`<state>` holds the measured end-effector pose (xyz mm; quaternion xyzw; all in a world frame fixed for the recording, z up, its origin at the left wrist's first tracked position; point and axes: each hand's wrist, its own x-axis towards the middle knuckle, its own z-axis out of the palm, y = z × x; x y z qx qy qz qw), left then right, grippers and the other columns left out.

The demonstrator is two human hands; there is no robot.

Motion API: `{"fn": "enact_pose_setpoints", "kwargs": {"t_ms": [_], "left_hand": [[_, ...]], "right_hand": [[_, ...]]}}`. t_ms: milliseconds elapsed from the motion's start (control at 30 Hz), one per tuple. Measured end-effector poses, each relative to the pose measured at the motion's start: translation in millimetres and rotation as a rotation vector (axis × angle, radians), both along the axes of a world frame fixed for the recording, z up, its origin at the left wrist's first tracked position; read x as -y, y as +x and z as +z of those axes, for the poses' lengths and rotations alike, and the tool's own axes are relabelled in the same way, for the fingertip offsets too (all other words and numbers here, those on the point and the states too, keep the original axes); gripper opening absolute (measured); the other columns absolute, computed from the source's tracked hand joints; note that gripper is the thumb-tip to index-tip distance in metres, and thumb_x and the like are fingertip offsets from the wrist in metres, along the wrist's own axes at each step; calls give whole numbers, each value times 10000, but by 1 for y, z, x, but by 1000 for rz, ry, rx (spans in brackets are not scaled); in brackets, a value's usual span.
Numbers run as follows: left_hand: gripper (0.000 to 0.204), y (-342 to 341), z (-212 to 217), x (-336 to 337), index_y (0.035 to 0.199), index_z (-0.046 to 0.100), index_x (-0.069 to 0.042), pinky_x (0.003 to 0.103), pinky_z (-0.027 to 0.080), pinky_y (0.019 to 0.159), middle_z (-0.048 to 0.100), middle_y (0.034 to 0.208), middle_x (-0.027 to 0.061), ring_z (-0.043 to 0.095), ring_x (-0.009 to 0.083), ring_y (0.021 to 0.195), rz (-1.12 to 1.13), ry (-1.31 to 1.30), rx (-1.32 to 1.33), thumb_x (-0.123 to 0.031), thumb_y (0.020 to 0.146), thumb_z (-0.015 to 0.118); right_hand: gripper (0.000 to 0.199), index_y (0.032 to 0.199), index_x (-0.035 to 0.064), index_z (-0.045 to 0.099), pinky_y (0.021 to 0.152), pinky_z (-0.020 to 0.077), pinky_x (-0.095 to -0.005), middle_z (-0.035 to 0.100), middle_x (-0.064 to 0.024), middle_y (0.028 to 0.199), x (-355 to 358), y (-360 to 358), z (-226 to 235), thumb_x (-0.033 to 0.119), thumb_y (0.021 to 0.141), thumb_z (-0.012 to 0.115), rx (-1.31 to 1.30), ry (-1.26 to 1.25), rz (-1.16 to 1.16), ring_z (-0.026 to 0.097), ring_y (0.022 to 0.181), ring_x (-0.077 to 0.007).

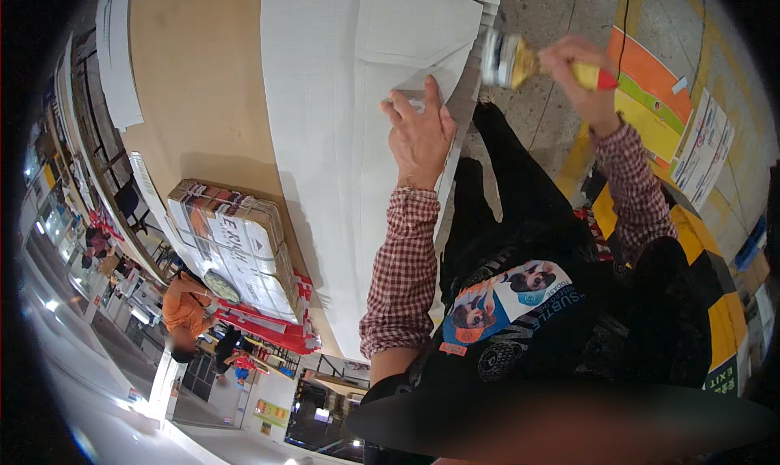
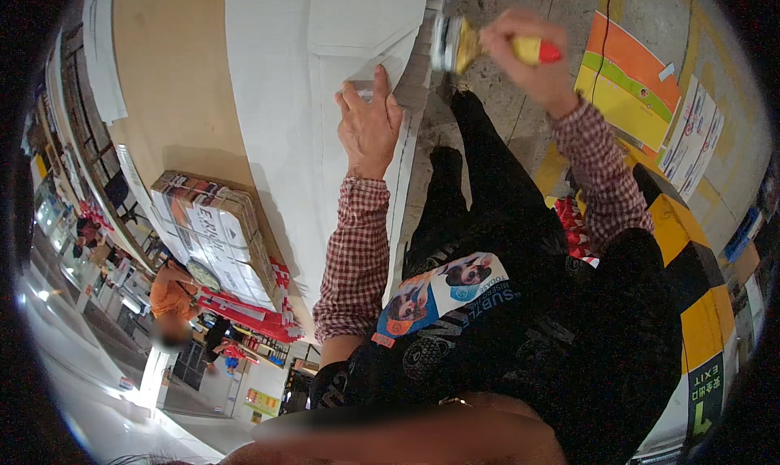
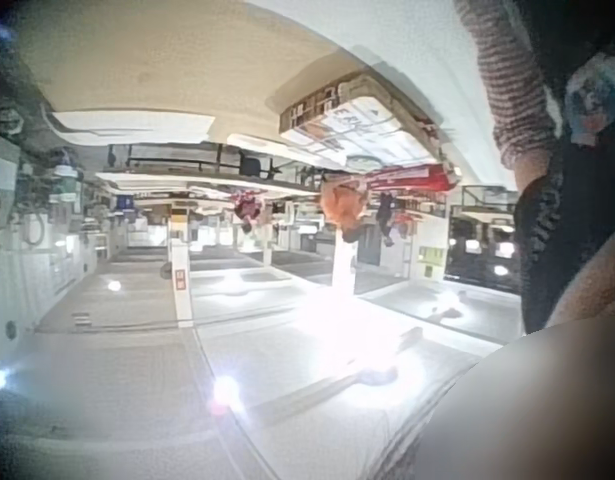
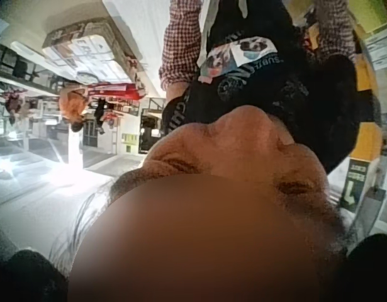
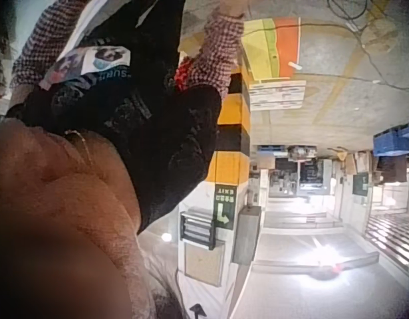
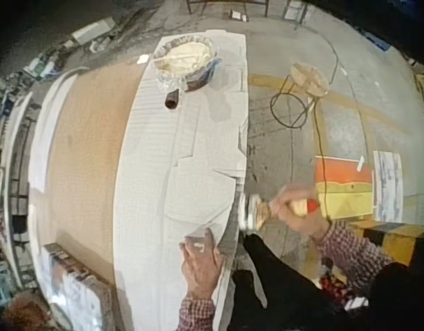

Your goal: Apply white paint or adhesive to a large white board or surface using a brush.

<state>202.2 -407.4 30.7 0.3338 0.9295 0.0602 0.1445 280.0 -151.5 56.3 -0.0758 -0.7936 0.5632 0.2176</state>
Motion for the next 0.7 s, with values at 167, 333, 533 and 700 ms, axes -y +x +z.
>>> {"fn": "enact_pose_setpoints", "kwargs": {"t_ms": [167, 333, 533, 700], "left_hand": [[507, 2, -2, 2, 1367, 441, -172, 457, 563, 628, 380, 1238, 369, 430, 568, 1116, 4, -21, -20, -331, 893, 529], [639, 16, 2, 5, 1418, 366, -166, 525, 518, 780, 308, 1333, 350, 379, 537, 1203, 76, -5, -11, -447, 880, 566], [733, 48, -14, 40, 1430, 314, -92, 567, 270, 1052, 179, 1447, 343, 249, 519, 1315, 141, 69, -56, -433, 847, 598], [572, 34, -13, 47, 1362, 434, -79, 528, 428, 946, 322, 1360, 363, 353, 527, 1244, 27, 177, -19, -319, 861, 567]], "right_hand": [[38, 780, -25, 630, 569, 459, -272, 633, -93, 737, 39, 26, 19, -6, 792, 660, 171, -147, 132, 588, 642, -153], [38, 775, -25, 639, 568, 446, -265, 638, -92, 739, 39, 26, 21, -44, 802, 620, 71, -88, 7, 583, 643, -153], [28, 783, -24, 639, 561, 442, -267, 644, -82, 747, 46, 28, 17, -19, 810, 644, 54, -80, -34, 576, 636, -146], [37, 779, -15, 635, 557, 440, -268, 637, -76, 739, 56, 25, 3, -8, 811, 652, 9, -84, -51, 570, 626, -142]]}}
